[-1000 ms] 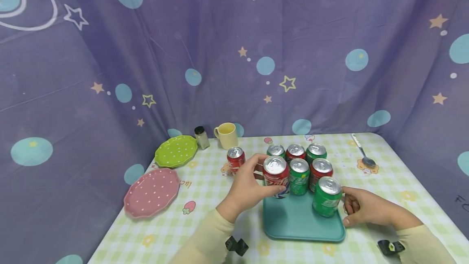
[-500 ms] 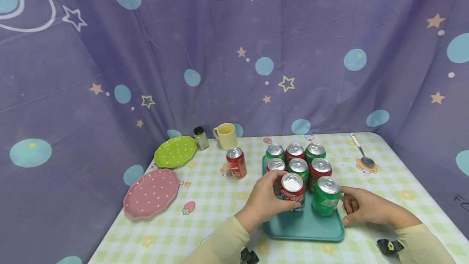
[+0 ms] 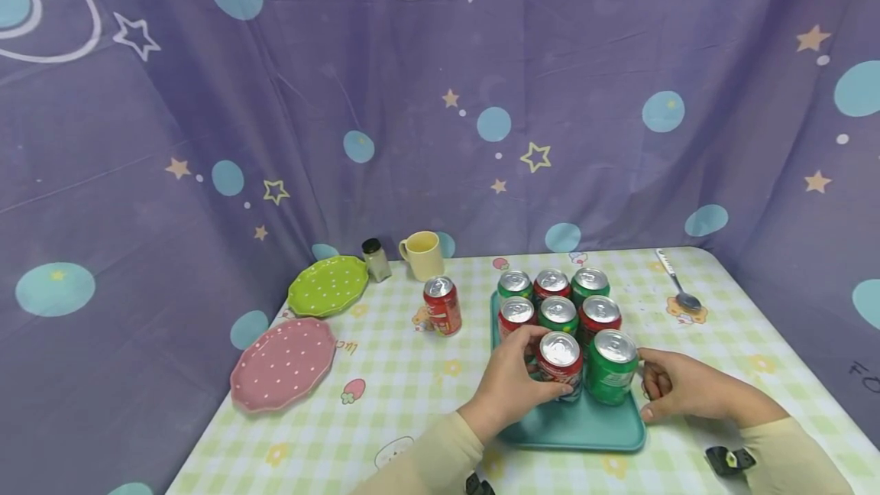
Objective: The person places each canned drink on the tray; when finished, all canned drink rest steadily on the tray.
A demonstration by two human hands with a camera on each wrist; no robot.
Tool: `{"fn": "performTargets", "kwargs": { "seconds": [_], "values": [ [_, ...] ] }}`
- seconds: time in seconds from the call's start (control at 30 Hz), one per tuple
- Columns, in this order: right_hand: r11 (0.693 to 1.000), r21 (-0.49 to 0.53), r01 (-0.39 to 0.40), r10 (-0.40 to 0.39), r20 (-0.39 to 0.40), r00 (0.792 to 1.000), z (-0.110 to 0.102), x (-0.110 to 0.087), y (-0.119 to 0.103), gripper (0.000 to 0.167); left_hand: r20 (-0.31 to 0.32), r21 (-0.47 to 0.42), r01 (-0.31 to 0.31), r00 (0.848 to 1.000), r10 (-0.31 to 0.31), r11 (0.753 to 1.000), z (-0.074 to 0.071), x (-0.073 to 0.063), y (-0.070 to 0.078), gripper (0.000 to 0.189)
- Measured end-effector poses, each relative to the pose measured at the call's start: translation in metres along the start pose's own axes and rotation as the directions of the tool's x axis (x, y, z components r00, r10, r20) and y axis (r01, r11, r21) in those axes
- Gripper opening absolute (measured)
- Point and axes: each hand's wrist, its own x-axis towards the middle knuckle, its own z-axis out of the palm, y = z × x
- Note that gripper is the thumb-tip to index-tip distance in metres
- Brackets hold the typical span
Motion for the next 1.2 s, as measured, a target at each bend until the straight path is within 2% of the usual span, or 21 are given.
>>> {"fn": "performTargets", "kwargs": {
  "seconds": [0.17,0.27,0.33,0.4,0.47,0.5,0.7,0.83,1.03,1.2],
  "values": [
    [1.000,-0.005,-0.005,0.005,-0.002,1.000,0.0000,0.0001,-0.0019,0.050,-0.012,0.023,-0.015,1.000,0.015,1.000,0.0039,-0.0001,-0.0029,0.074],
    [1.000,-0.002,-0.004,0.004,-0.001,1.000,0.0000,0.0000,-0.0030,0.050,-0.028,0.107,-0.041,0.999,0.045,0.993,0.0050,-0.0007,-0.0033,0.074],
    [1.000,0.002,-0.003,0.003,0.001,1.000,0.0002,-0.0001,-0.0035,0.050,-0.044,0.214,-0.069,0.996,0.081,0.974,0.0055,-0.0012,-0.0033,0.074],
    [1.000,0.003,-0.001,0.001,0.001,1.000,0.0004,-0.0002,-0.0039,0.050,-0.055,0.312,-0.096,0.991,0.119,0.945,0.0055,-0.0016,-0.0029,0.075],
    [1.000,0.001,-0.001,0.001,0.000,1.000,0.0005,-0.0002,-0.0043,0.050,-0.061,0.363,-0.111,0.988,0.143,0.925,0.0056,-0.0016,-0.0026,0.076],
    [1.000,-0.001,-0.001,0.001,0.000,1.000,0.0005,-0.0001,-0.0046,0.050,-0.062,0.369,-0.117,0.987,0.150,0.922,0.0057,-0.0015,-0.0024,0.076],
    [1.000,-0.005,-0.004,0.004,0.001,1.000,0.0004,-0.0004,-0.0064,0.051,-0.056,0.256,-0.099,0.992,0.116,0.962,0.0074,-0.0012,-0.0015,0.076],
    [1.000,-0.001,-0.010,0.010,0.006,1.000,0.0002,-0.0008,-0.0070,0.051,-0.056,0.213,-0.086,0.993,0.100,0.973,0.0087,-0.0012,-0.0012,0.075],
    [1.000,-0.008,0.003,-0.003,0.005,1.000,-0.0003,-0.0006,-0.0055,0.050,-0.061,0.222,-0.091,0.992,0.107,0.971,0.0088,-0.0011,-0.0015,0.075],
    [1.000,-0.018,0.005,-0.005,0.003,1.000,-0.0001,-0.0002,-0.0041,0.050,-0.050,0.286,-0.103,0.991,0.122,0.953,0.0071,-0.0017,-0.0003,0.078]
  ]
}}
